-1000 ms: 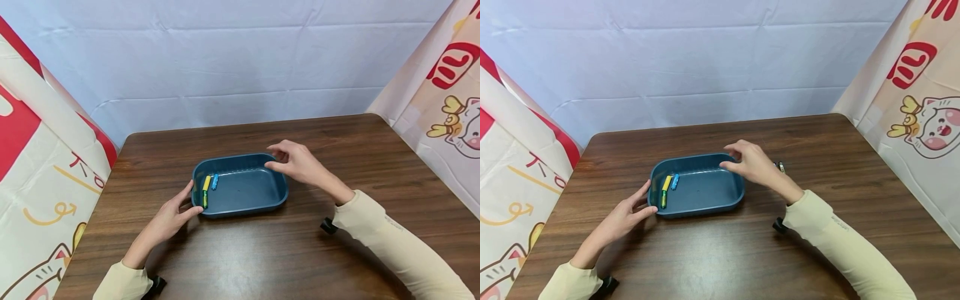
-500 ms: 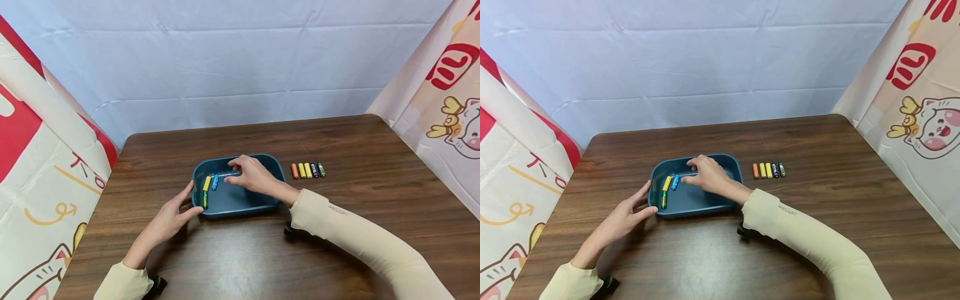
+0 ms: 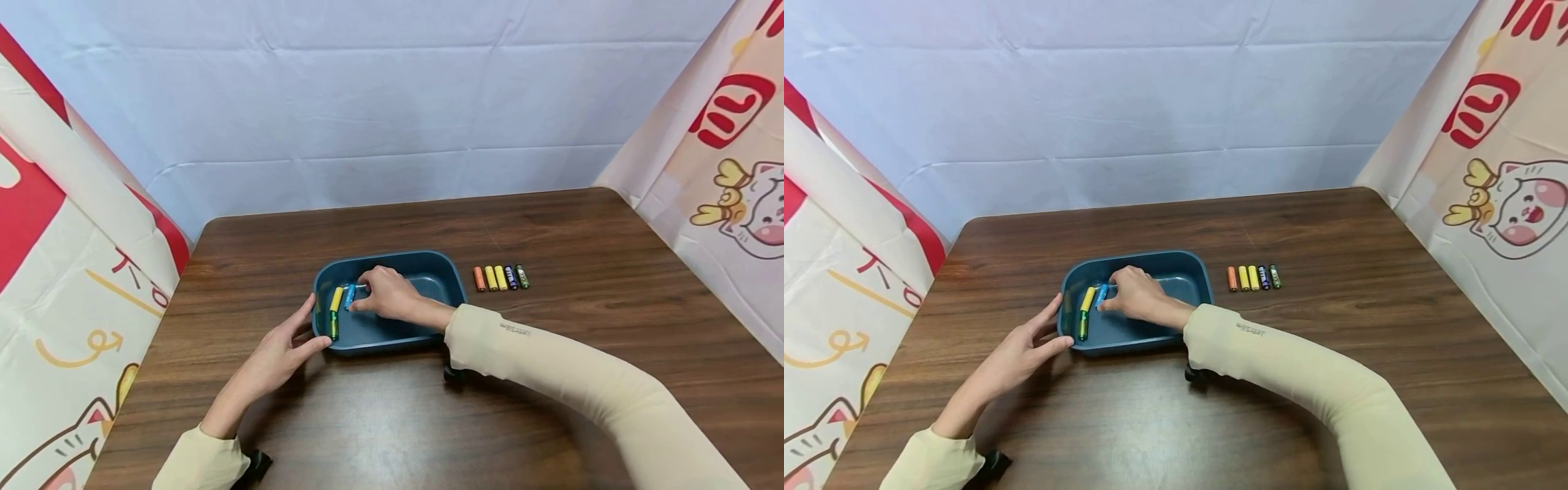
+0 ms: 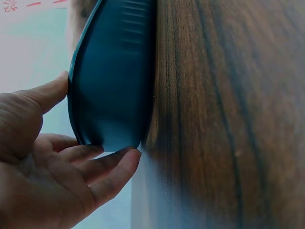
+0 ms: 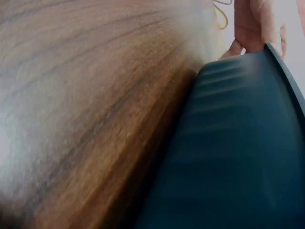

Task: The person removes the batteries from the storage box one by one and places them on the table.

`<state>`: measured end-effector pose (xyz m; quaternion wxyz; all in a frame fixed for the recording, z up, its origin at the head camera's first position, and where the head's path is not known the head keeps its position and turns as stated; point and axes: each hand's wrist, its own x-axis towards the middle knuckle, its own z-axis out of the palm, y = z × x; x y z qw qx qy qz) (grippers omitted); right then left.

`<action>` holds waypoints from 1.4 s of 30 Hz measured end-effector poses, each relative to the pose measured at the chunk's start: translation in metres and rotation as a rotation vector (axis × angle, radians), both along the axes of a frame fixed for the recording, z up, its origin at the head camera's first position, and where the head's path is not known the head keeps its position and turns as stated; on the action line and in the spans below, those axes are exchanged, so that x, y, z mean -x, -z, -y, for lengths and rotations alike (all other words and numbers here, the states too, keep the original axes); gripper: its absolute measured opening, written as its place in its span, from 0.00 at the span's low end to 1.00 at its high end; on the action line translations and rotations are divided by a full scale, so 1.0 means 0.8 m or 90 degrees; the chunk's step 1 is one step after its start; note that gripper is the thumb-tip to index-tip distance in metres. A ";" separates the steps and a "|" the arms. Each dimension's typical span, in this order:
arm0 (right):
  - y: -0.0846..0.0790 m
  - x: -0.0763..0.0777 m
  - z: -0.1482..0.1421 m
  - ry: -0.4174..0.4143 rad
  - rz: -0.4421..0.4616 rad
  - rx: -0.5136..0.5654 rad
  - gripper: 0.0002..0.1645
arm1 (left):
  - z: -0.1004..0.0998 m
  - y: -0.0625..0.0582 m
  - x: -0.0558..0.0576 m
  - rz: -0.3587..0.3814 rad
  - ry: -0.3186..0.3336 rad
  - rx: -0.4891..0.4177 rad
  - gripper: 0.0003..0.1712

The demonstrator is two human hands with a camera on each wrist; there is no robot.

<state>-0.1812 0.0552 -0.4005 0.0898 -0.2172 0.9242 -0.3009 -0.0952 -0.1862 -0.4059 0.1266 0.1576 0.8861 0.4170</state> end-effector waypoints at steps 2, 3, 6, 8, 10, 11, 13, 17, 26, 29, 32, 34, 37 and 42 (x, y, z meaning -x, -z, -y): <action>0.001 -0.001 0.004 0.011 -0.001 -0.010 0.27 | 0.000 0.000 0.000 -0.001 0.000 -0.001 0.50; 0.001 -0.002 0.006 0.016 -0.002 -0.015 0.28 | 0.000 -0.001 0.000 -0.001 0.000 -0.002 0.50; 0.002 -0.003 0.010 0.033 0.000 -0.035 0.32 | 0.000 -0.001 0.000 -0.004 0.002 0.001 0.49; 0.003 -0.003 0.013 0.040 0.006 -0.039 0.33 | 0.000 -0.001 0.000 -0.006 0.002 0.002 0.49; 0.004 -0.003 0.015 0.045 0.010 -0.043 0.34 | 0.000 -0.002 0.000 -0.009 0.004 0.004 0.49; 0.005 -0.003 0.016 0.048 0.010 -0.044 0.35 | 0.000 -0.002 0.000 -0.012 0.006 0.004 0.49; 0.007 -0.002 0.018 0.052 0.008 -0.049 0.35 | 0.000 -0.002 -0.001 -0.012 0.006 0.002 0.49; 0.011 -0.002 0.022 0.061 -0.004 -0.061 0.37 | 0.000 -0.003 -0.001 -0.011 0.009 -0.001 0.49; 0.015 -0.004 0.027 0.063 -0.024 -0.072 0.37 | 0.000 -0.006 -0.001 -0.007 0.009 -0.001 0.49; 0.015 -0.004 0.027 0.064 -0.026 -0.080 0.37 | 0.000 -0.005 -0.002 -0.007 0.007 0.002 0.50; 0.016 -0.004 0.028 0.064 -0.025 -0.088 0.36 | 0.000 -0.004 -0.001 -0.005 0.007 0.004 0.49; 0.016 -0.003 0.028 0.060 -0.022 -0.095 0.35 | 0.000 -0.003 -0.001 -0.003 0.005 0.005 0.49; 0.016 -0.003 0.029 0.050 -0.022 -0.111 0.32 | -0.001 -0.003 -0.001 -0.002 0.005 0.003 0.49; 0.015 -0.002 0.028 0.042 -0.024 -0.109 0.22 | -0.001 -0.001 -0.001 -0.005 0.003 -0.001 0.49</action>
